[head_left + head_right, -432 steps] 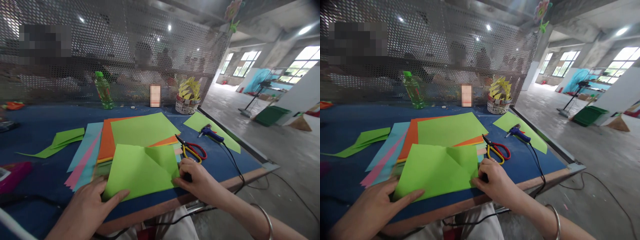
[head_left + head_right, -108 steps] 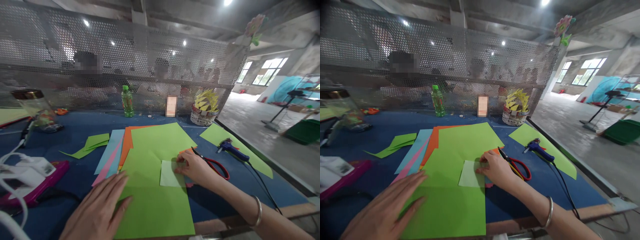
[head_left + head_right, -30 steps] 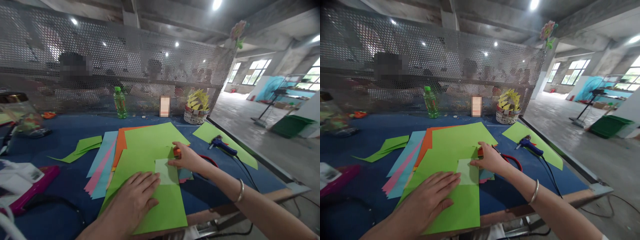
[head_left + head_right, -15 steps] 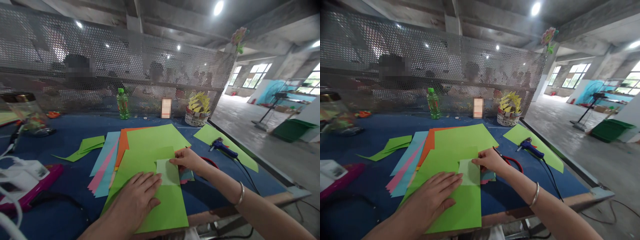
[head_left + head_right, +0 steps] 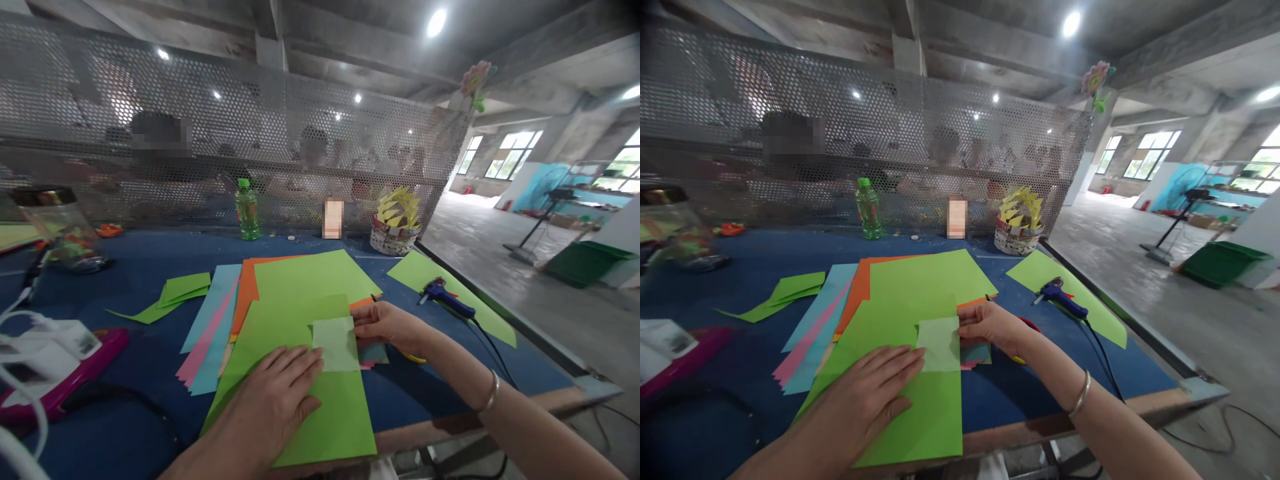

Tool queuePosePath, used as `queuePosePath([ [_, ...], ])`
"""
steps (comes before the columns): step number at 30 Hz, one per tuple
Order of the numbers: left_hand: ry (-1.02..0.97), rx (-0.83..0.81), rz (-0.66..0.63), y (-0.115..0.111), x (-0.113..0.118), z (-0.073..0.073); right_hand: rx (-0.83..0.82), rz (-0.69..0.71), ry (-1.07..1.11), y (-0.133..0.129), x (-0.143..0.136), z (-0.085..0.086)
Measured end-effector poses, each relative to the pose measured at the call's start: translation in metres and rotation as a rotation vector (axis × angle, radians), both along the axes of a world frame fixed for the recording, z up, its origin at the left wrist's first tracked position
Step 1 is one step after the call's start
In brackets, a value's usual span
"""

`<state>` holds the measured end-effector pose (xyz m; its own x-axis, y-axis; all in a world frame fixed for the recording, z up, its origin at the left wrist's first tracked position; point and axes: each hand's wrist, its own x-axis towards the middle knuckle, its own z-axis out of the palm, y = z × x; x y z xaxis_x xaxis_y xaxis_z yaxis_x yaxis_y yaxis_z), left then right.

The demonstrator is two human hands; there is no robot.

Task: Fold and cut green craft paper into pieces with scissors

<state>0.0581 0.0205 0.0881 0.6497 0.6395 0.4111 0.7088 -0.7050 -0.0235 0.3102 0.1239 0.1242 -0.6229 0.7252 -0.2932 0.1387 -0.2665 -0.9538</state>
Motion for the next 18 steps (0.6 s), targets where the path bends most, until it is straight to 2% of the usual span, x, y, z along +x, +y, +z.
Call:
queuePosePath([
  [7,0.023,0.039,0.000,-0.0004,-0.0001,-0.0014,0.003,-0.038,-0.013,0.0081,0.0003,-0.0101],
  [18,0.017,0.041,-0.006,-0.0024,0.0002,0.0005,0.023,-0.064,-0.056,0.0053,-0.0032,-0.0077],
])
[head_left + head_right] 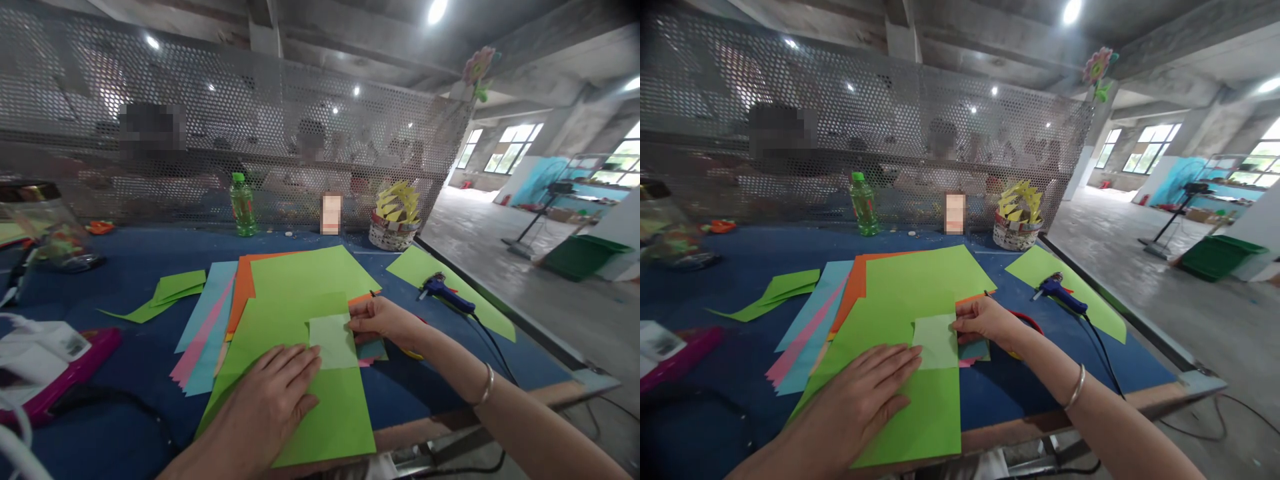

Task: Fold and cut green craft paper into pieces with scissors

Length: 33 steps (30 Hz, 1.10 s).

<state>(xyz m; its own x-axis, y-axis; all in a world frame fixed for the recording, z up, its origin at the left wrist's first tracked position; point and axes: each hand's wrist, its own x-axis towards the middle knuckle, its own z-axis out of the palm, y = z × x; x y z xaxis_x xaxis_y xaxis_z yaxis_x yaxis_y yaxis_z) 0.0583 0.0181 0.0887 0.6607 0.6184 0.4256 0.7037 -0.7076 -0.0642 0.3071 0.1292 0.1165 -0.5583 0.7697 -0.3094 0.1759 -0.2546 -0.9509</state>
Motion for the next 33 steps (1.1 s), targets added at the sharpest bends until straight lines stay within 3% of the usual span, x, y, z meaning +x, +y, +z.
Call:
queuePosePath([
  [9,0.020,-0.009,-0.007,0.002,0.001,0.003,0.013,-0.010,-0.025,-0.002,-0.002,0.005],
  [24,0.025,-0.066,0.022,-0.002,-0.001,0.000,0.182,-0.182,-0.182,-0.002,-0.022,-0.004],
  [26,-0.060,-0.053,0.096,-0.002,-0.007,0.002,0.239,-0.189,-0.183,-0.003,-0.021,-0.004],
  [30,-0.419,0.025,0.408,0.009,-0.035,0.017,0.354,-0.211,-0.159,-0.009,-0.015,0.005],
  [33,-0.680,-0.157,0.610,0.025,-0.065,0.033,0.445,-0.217,-0.127,-0.017,-0.010,0.018],
])
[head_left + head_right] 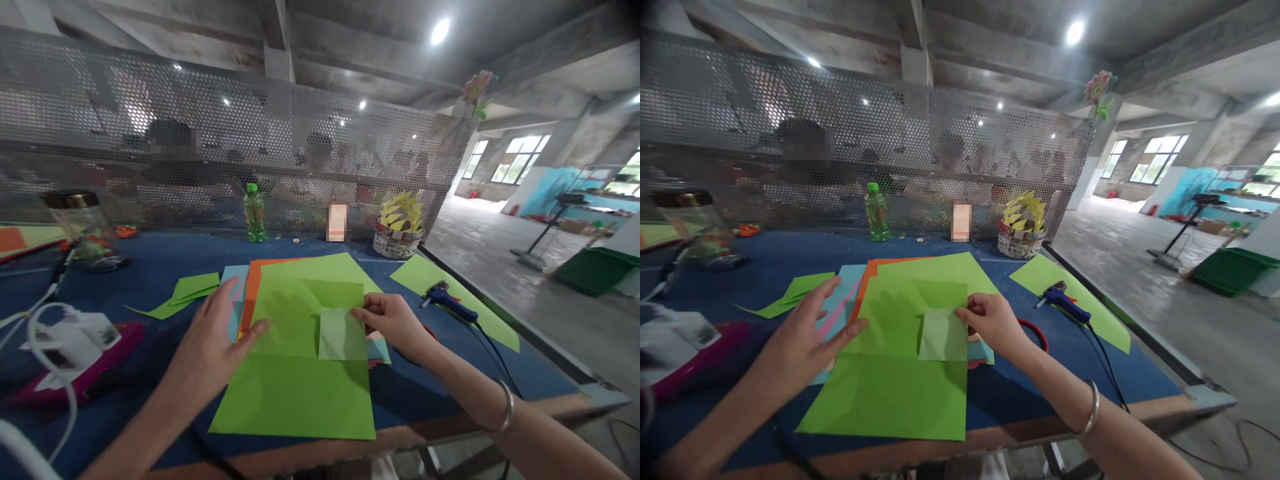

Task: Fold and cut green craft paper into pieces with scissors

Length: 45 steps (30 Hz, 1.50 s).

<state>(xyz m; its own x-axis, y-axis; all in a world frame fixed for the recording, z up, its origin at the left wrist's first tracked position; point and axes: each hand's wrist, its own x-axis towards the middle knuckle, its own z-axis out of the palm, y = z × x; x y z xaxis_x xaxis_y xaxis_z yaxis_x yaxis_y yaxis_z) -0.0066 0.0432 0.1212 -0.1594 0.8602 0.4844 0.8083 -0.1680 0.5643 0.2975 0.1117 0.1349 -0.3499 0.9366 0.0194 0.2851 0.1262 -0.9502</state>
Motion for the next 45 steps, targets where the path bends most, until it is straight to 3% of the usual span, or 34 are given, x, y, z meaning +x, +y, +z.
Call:
queuePosePath([
  [4,-0.394,-0.280,-0.024,0.012,-0.021,0.021,0.106,0.009,0.015,-0.011,0.006,0.015],
  [10,-0.727,-0.395,-0.169,0.009,-0.005,0.048,0.379,-0.035,-0.102,-0.017,0.009,0.028],
  [13,-0.766,-0.323,-0.145,0.013,-0.002,0.055,0.476,-0.078,-0.159,-0.018,0.010,0.036],
  [17,-0.628,-0.165,-0.157,0.017,-0.007,0.063,0.500,-0.063,-0.153,-0.018,0.011,0.046],
  [25,-0.688,-0.172,-0.147,0.013,-0.007,0.074,0.560,-0.086,-0.160,-0.020,0.016,0.049],
  [30,-0.816,0.082,-0.254,0.004,0.010,0.087,0.865,-0.230,-0.149,-0.025,0.016,0.067],
  [33,-0.726,0.278,-0.358,-0.010,0.017,0.092,1.137,-0.147,-0.071,-0.029,0.020,0.073],
  [36,-0.429,0.297,-0.376,-0.027,0.010,0.075,1.218,0.089,-0.058,-0.033,0.029,0.054],
  [41,0.025,0.145,-0.395,-0.056,-0.013,0.002,1.023,0.429,-0.220,-0.045,0.044,-0.012],
  [43,0.178,0.121,-0.451,-0.067,-0.018,-0.027,0.952,0.504,-0.268,-0.050,0.046,-0.028],
  [45,0.284,0.099,-0.474,-0.074,-0.019,-0.046,0.879,0.529,-0.291,-0.052,0.046,-0.035],
])
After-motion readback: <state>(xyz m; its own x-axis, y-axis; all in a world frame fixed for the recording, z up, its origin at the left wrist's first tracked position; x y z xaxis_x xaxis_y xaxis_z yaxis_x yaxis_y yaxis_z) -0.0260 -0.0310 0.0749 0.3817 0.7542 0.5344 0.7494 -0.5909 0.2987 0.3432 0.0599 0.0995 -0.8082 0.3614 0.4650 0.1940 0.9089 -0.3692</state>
